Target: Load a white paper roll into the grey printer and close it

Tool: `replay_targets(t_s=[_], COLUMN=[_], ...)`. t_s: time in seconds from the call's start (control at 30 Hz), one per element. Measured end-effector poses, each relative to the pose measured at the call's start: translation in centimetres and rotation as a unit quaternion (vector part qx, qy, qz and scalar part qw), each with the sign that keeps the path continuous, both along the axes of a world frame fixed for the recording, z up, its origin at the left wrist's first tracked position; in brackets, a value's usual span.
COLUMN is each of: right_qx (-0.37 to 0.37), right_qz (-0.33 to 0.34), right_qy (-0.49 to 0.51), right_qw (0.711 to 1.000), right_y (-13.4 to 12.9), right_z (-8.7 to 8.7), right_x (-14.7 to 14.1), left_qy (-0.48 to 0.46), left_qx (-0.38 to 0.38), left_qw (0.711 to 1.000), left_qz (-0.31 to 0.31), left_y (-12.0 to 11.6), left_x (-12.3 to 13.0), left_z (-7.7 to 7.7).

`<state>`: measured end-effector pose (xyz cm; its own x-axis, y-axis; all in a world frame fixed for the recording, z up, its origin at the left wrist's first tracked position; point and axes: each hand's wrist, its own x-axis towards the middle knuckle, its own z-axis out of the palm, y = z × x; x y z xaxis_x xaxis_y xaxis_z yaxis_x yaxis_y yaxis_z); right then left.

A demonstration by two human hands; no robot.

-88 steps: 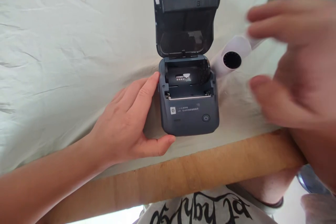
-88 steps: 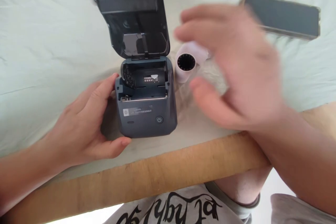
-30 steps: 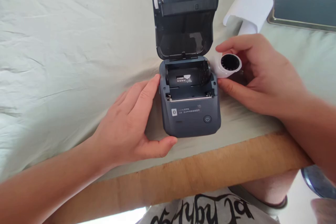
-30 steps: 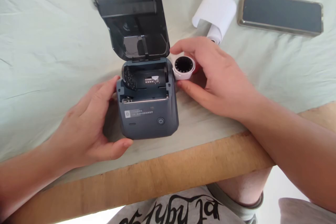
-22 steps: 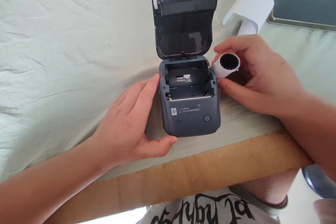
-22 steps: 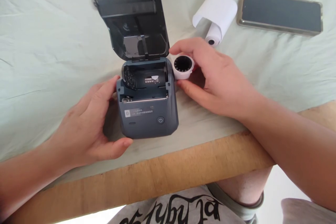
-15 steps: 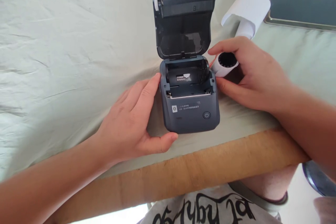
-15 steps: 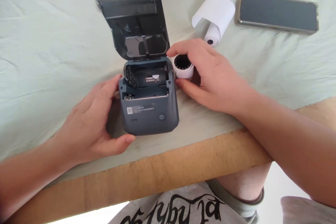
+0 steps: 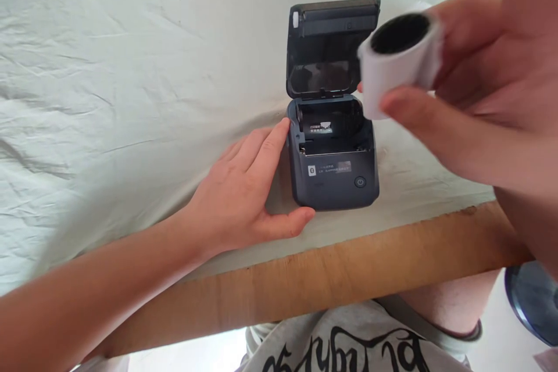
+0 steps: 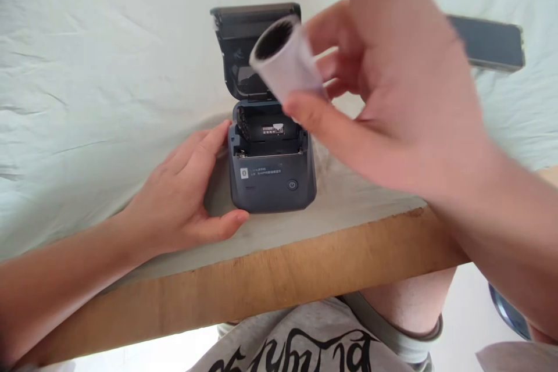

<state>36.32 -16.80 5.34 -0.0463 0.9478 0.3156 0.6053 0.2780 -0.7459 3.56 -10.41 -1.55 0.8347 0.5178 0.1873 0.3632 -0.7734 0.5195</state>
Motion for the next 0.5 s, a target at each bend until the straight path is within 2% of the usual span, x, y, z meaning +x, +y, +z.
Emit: replay_targets(t_s=[0.1, 0.17, 0.33, 0.43, 0.5], right_qx=[0.055, 0.062, 0.058, 0.041, 0.064], right_qz=[0.047, 0.059, 0.06, 0.048, 0.065], right_qy=[-0.115, -0.149, -0.083, -0.049, -0.048], right_qw=[0.991, 0.985, 0.993, 0.997, 0.995], right_y=[1.4, 2.2, 2.2, 1.4, 1.0], right_z=[-0.1, -0.7, -2.5, -2.8, -3.0], right_x=[-1.0, -1.5, -2.0, -2.3, -2.4], left_qy=[0.012, 0.018, 0.013, 0.007, 0.0], left_qx=[-0.002, -0.004, -0.002, 0.008, 0.003], left_qw=[1.0, 1.0, 1.0, 1.0, 1.0], left_qz=[0.003, 0.009, 0.009, 0.003, 0.007], left_y=[-0.2, -0.3, -0.4, -0.4, -0.5], left_x=[0.3, 0.4, 0.4, 0.3, 0.3], left_z=[0.1, 0.2, 0.2, 0.2, 0.2])
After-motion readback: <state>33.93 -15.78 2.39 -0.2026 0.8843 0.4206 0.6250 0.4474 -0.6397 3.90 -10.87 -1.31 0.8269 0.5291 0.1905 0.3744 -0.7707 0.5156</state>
